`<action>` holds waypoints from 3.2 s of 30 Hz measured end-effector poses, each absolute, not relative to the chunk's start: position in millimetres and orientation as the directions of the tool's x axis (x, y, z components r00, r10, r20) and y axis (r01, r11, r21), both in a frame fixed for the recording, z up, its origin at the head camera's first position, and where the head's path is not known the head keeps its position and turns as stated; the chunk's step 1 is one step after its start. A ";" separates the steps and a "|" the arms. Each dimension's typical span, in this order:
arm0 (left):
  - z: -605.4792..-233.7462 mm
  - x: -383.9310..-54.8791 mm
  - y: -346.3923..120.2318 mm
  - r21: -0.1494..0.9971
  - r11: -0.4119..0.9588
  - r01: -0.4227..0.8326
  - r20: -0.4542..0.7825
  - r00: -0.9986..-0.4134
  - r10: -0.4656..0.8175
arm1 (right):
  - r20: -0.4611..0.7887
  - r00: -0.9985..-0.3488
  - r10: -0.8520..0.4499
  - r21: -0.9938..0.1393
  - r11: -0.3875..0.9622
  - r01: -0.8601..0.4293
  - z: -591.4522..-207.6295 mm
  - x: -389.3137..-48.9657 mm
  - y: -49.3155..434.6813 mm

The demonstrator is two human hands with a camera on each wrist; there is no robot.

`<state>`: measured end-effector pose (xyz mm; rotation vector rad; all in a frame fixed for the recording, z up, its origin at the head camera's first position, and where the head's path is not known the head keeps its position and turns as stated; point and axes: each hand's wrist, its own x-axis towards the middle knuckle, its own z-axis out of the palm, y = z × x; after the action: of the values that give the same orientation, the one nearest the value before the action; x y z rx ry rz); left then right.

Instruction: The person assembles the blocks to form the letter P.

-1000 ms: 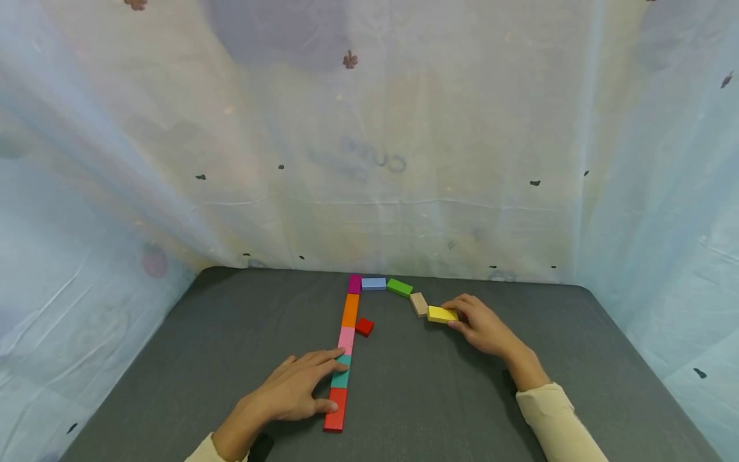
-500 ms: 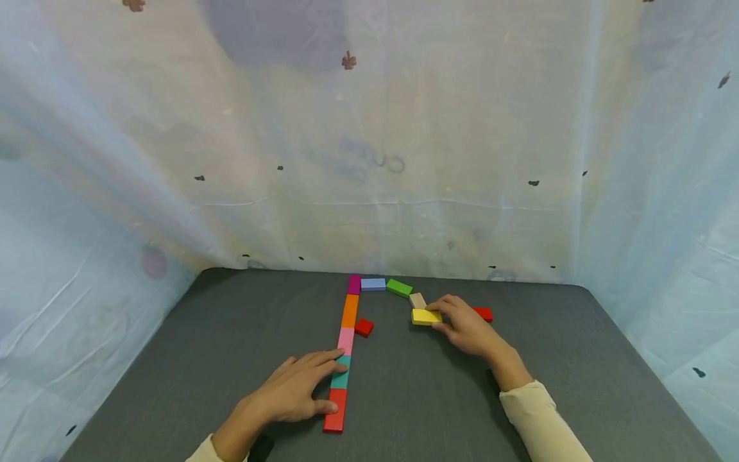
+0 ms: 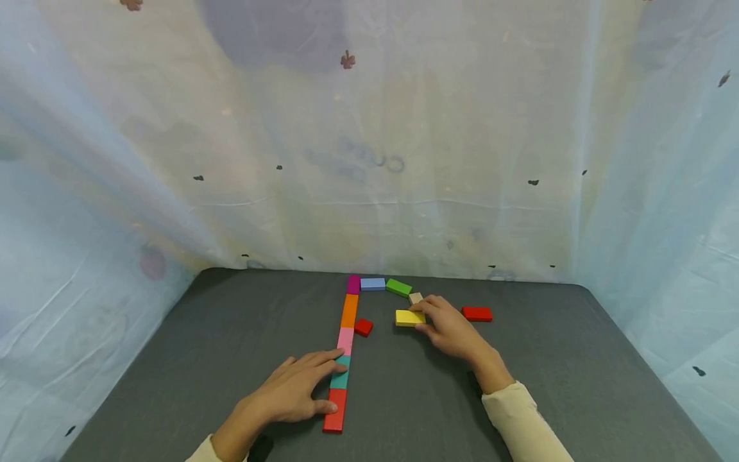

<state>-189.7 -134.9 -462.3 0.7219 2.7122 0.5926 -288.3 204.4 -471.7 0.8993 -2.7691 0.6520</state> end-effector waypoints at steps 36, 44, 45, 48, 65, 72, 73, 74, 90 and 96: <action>-464.5 -193.5 -135.5 0.437 0.804 0.404 -0.178 -0.837 0.518 | 0.177 -0.763 -0.621 -0.353 0.684 -0.639 -471.7 -288.9 166.5; -465.1 -194.0 -134.0 0.437 0.811 0.388 -0.194 -0.840 0.506 | 0.165 -0.765 -0.622 -0.338 0.693 -0.637 -474.3 -288.3 165.9; -464.9 -193.8 -133.8 0.438 0.811 0.388 -0.193 -0.841 0.506 | 0.168 -0.762 -0.626 -0.336 0.690 -0.641 -474.3 -288.1 166.1; -464.5 -193.8 -133.1 0.436 0.812 0.389 -0.187 -0.843 0.504 | 0.172 -0.759 -0.628 -0.329 0.689 -0.645 -474.5 -287.6 167.1; -465.3 -194.7 -134.2 0.432 0.808 0.400 -0.173 -0.843 0.510 | 0.117 -0.785 -0.609 -0.364 0.709 -0.604 -476.8 -289.7 166.3; -464.5 -195.0 -134.1 0.435 0.807 0.400 -0.171 -0.843 0.510 | 0.118 -0.781 -0.614 -0.373 0.701 -0.608 -476.2 -290.2 165.5; -464.6 -194.9 -134.1 0.436 0.807 0.399 -0.172 -0.843 0.510 | 0.118 -0.780 -0.614 -0.370 0.702 -0.608 -476.3 -290.0 165.3; -464.8 -194.8 -134.1 0.436 0.807 0.398 -0.173 -0.843 0.510 | 0.119 -0.779 -0.615 -0.369 0.701 -0.610 -476.4 -289.9 164.9; -465.2 -194.8 -134.4 0.441 0.807 0.392 -0.185 -0.841 0.509 | 0.113 -0.779 -0.617 -0.361 0.705 -0.610 -477.0 -290.2 161.1; -464.1 -193.7 -134.1 0.442 0.808 0.389 -0.188 -0.841 0.507 | 0.111 -0.774 -0.624 -0.369 0.697 -0.615 -477.3 -290.2 161.9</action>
<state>-193.7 -134.1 -464.1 0.6851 2.6970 0.5670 -290.2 161.9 -477.3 1.0635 -2.9143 0.6211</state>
